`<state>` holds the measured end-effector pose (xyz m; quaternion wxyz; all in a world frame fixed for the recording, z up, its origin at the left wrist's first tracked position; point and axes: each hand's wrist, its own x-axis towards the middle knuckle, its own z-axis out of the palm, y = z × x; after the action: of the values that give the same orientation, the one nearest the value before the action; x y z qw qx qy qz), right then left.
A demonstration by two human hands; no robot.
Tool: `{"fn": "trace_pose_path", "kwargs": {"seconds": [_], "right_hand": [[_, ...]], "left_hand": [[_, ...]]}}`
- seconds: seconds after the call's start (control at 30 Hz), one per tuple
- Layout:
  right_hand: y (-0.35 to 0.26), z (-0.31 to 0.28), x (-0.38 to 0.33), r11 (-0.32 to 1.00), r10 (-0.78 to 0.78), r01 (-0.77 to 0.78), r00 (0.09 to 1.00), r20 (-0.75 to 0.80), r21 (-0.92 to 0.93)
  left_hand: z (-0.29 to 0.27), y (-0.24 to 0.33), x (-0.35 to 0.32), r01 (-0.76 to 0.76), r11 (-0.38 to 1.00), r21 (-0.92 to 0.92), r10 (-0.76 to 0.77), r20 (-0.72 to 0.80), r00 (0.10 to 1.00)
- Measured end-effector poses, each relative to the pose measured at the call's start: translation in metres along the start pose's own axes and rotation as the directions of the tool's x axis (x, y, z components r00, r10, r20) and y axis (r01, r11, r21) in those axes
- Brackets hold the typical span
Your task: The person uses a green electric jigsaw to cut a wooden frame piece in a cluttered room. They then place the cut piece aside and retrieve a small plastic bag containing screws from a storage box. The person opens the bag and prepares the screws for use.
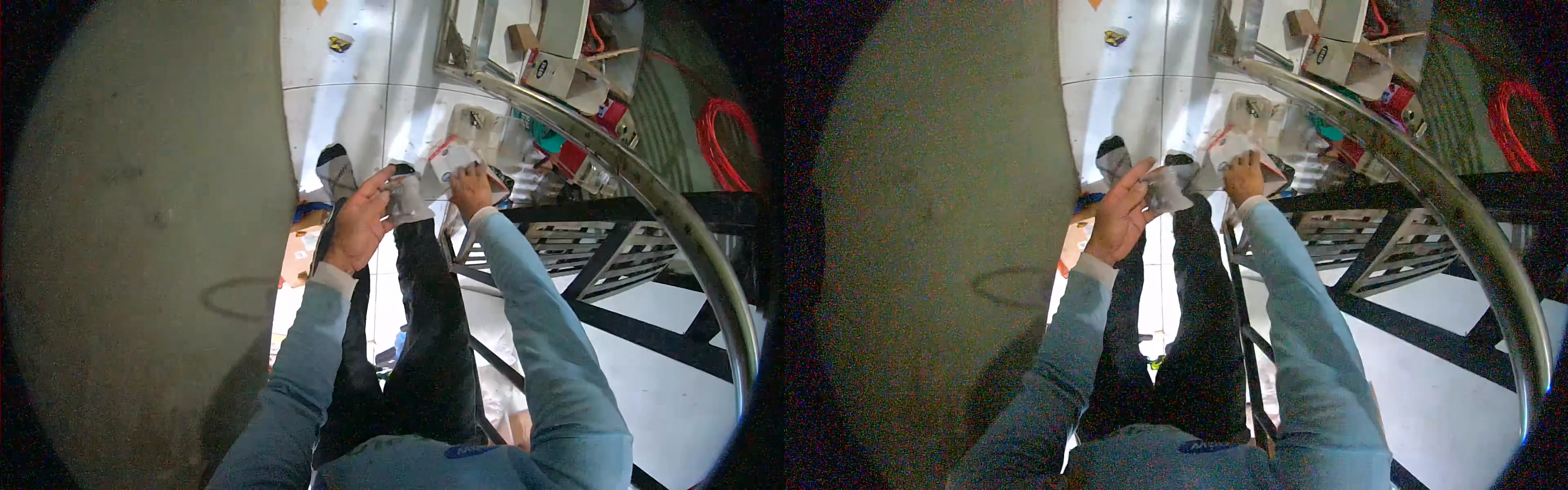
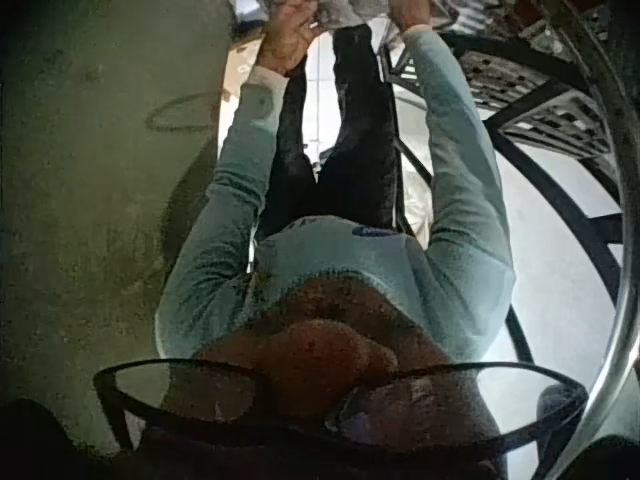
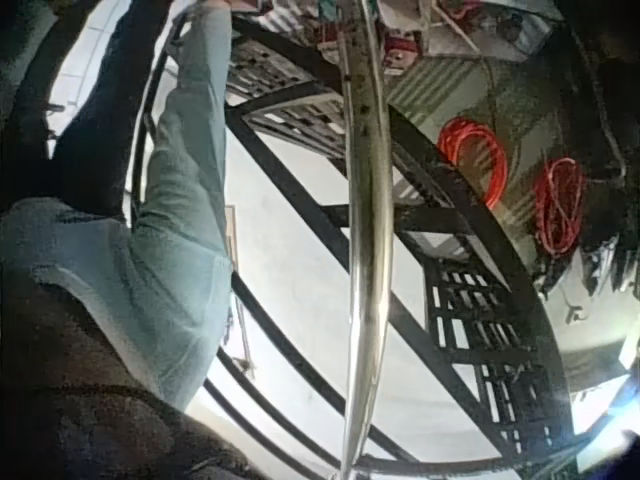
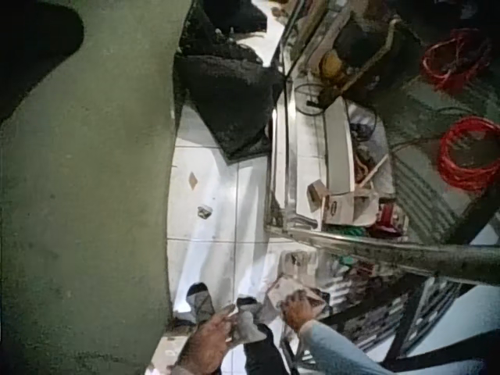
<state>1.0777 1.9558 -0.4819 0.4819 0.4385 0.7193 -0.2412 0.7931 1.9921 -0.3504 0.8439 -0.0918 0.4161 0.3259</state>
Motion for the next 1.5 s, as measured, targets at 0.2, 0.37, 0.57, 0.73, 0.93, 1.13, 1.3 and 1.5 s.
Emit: {"fn": "trace_pose_path", "kwargs": {"seconds": [0.2,0.37,0.57,0.73,0.93,1.13,1.3,1.5], "right_hand": [[-0.044,-0.101,-0.037,0.48,0.22,0.165,0.928,-0.3,0.862],[-0.086,-0.205,-0.202,-0.251,0.616,0.536,0.731,-0.294,0.806],[-0.063,-0.238,-0.323,-0.723,0.268,0.296,0.953,-0.141,0.624],[-0.05,-0.257,-0.392,-0.531,0.416,0.482,0.865,-0.281,0.697],[-0.062,-0.295,-0.484,-0.461,0.38,0.63,0.776,-0.503,0.625],[-0.099,-0.338,-0.539,-0.264,-0.051,0.698,0.678,-0.733,0.665],[-0.159,-0.35,-0.587,-0.073,-0.357,0.8,0.537,-0.765,0.596],[-0.265,-0.336,-0.652,0.075,-0.555,0.879,0.429,-0.712,0.471]], "left_hand": [[0.021,0.024,-0.028,-0.099,0.995,-0.027,0.098,-0.011,0.995],[0.051,0.039,-0.074,-0.189,0.975,-0.12,0.186,-0.031,0.982],[0.121,0.047,-0.165,-0.138,0.99,-0.004,0.138,0.115,0.984],[0.158,0.041,-0.249,-0.325,0.921,0.215,0.313,0.089,0.946],[0.168,0.011,-0.362,-0.489,0.867,0.093,0.486,0.048,0.872],[0.181,-0.02,-0.471,-0.476,0.853,0.214,0.476,0.054,0.878],[0.166,-0.055,-0.549,-0.609,0.766,0.206,0.626,-0.024,0.78],[0.098,-0.104,-0.648,-0.782,0.39,0.486,0.878,0.061,0.475]]}}
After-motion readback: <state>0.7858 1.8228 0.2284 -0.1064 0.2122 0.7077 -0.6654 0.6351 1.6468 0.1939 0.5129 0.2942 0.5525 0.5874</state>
